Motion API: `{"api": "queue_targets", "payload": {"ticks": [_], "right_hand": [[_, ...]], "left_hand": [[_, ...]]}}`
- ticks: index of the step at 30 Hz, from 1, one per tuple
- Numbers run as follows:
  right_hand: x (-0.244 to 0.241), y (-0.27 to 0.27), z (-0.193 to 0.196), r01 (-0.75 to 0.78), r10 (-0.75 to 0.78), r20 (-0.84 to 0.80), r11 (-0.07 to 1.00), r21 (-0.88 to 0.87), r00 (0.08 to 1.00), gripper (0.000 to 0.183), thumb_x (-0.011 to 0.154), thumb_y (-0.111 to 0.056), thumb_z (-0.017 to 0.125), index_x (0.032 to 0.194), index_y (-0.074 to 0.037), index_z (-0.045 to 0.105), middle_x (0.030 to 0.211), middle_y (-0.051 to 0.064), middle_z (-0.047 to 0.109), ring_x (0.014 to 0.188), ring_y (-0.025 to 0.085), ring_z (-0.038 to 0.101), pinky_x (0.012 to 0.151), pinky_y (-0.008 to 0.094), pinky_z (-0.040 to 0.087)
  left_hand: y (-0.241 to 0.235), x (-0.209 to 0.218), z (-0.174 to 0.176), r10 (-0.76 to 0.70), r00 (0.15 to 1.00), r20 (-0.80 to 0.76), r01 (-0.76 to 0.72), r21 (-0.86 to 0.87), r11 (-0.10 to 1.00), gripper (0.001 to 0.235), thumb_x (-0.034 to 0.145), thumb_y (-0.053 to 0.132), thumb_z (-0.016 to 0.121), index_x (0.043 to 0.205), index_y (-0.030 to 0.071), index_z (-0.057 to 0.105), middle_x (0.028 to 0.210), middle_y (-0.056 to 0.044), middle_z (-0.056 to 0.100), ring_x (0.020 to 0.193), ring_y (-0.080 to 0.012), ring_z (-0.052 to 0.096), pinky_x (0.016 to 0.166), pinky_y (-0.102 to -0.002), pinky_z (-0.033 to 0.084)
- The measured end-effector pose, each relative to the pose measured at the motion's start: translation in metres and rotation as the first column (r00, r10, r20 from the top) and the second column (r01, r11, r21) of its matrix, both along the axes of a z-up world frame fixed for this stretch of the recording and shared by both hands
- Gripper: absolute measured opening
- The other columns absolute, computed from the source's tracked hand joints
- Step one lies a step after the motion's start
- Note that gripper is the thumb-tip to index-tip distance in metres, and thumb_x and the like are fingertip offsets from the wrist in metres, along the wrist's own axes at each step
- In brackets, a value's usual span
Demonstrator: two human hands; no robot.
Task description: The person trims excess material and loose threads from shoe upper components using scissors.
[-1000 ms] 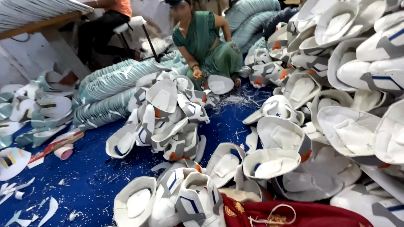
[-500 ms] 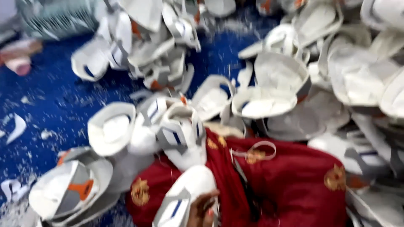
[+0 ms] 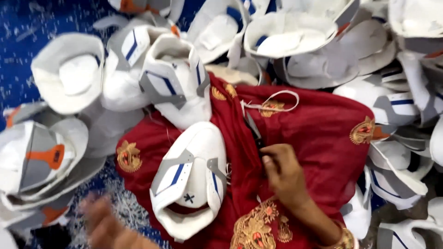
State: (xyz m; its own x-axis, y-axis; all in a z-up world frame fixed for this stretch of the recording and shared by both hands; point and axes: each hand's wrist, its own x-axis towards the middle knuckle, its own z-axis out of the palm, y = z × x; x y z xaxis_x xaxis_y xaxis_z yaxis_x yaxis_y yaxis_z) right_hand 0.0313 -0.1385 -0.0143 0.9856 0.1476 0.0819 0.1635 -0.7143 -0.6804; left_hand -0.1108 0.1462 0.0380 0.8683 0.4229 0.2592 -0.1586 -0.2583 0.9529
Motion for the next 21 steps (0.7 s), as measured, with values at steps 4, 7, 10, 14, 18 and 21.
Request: {"api": "queue_targets", "payload": {"ticks": [4,7,10,14,18,21], "right_hand": [[-0.012,-0.022,-0.024,0.006,-0.039,-0.266,0.992,-0.123,0.963,0.032,0.093,-0.015,0.068,0.124,-0.007,0.063,0.11,0.013,0.065,0.097,0.03,0.067,0.087,0.04,0.055],[-0.019,-0.014,-0.033,-0.08,0.034,-0.172,0.96,-0.267,0.985,0.049,0.085,-0.013,0.072,0.131,-0.003,0.056,0.11,0.019,0.06,0.101,0.037,0.062,0.088,0.046,0.051],[-0.019,-0.011,-0.04,-0.041,0.009,-0.093,0.935,-0.351,0.996,0.062,0.081,-0.013,0.074,0.137,-0.003,0.051,0.114,0.023,0.056,0.104,0.042,0.057,0.091,0.049,0.048],[-0.007,-0.02,-0.051,0.023,-0.041,-0.042,0.929,-0.37,0.998,0.067,0.077,-0.013,0.077,0.139,-0.002,0.05,0.115,0.024,0.058,0.105,0.044,0.056,0.094,0.05,0.047],[-0.008,-0.025,-0.053,0.001,-0.039,-0.107,0.943,-0.333,0.993,0.068,0.078,-0.011,0.079,0.14,-0.003,0.052,0.115,0.022,0.063,0.104,0.043,0.06,0.092,0.049,0.049],[-0.007,-0.038,-0.061,0.019,-0.078,-0.242,0.972,-0.235,0.967,0.064,0.078,-0.009,0.082,0.137,-0.007,0.056,0.117,0.019,0.066,0.103,0.037,0.066,0.09,0.044,0.053]], "left_hand": [[0.006,0.107,0.014,-0.028,0.989,-0.142,0.079,0.364,0.928,0.034,0.099,0.018,0.06,0.132,0.008,0.059,0.145,-0.011,0.061,0.151,-0.033,0.044,0.127,-0.05,0.031],[0.017,0.135,-0.007,-0.207,0.917,-0.342,0.337,0.384,0.859,0.035,0.098,0.016,0.063,0.132,0.008,0.063,0.145,-0.012,0.061,0.148,-0.0365,0.044,0.12,-0.048,0.035],[0.013,0.157,-0.03,-0.385,0.837,-0.389,0.525,0.372,0.765,0.036,0.1,0.019,0.063,0.133,0.005,0.063,0.141,-0.015,0.06,0.138,-0.0386,0.048,0.113,-0.046,0.04],[-0.017,0.179,-0.053,-0.295,0.805,-0.515,0.576,0.559,0.597,0.048,0.095,0.032,0.066,0.126,-0.005,0.063,0.124,-0.022,0.058,0.114,-0.0405,0.053,0.099,-0.049,0.043],[-0.05,0.166,-0.057,-0.085,0.785,-0.613,0.602,0.725,0.334,0.054,0.09,0.044,0.065,0.11,-0.006,0.067,0.111,-0.018,0.058,0.106,-0.0337,0.055,0.104,-0.056,0.039],[-0.046,0.163,-0.055,-0.073,0.859,-0.506,0.512,0.851,0.12,0.043,0.087,0.038,0.065,0.102,-0.001,0.07,0.106,-0.014,0.057,0.105,-0.0295,0.056,0.104,-0.056,0.04]]}}
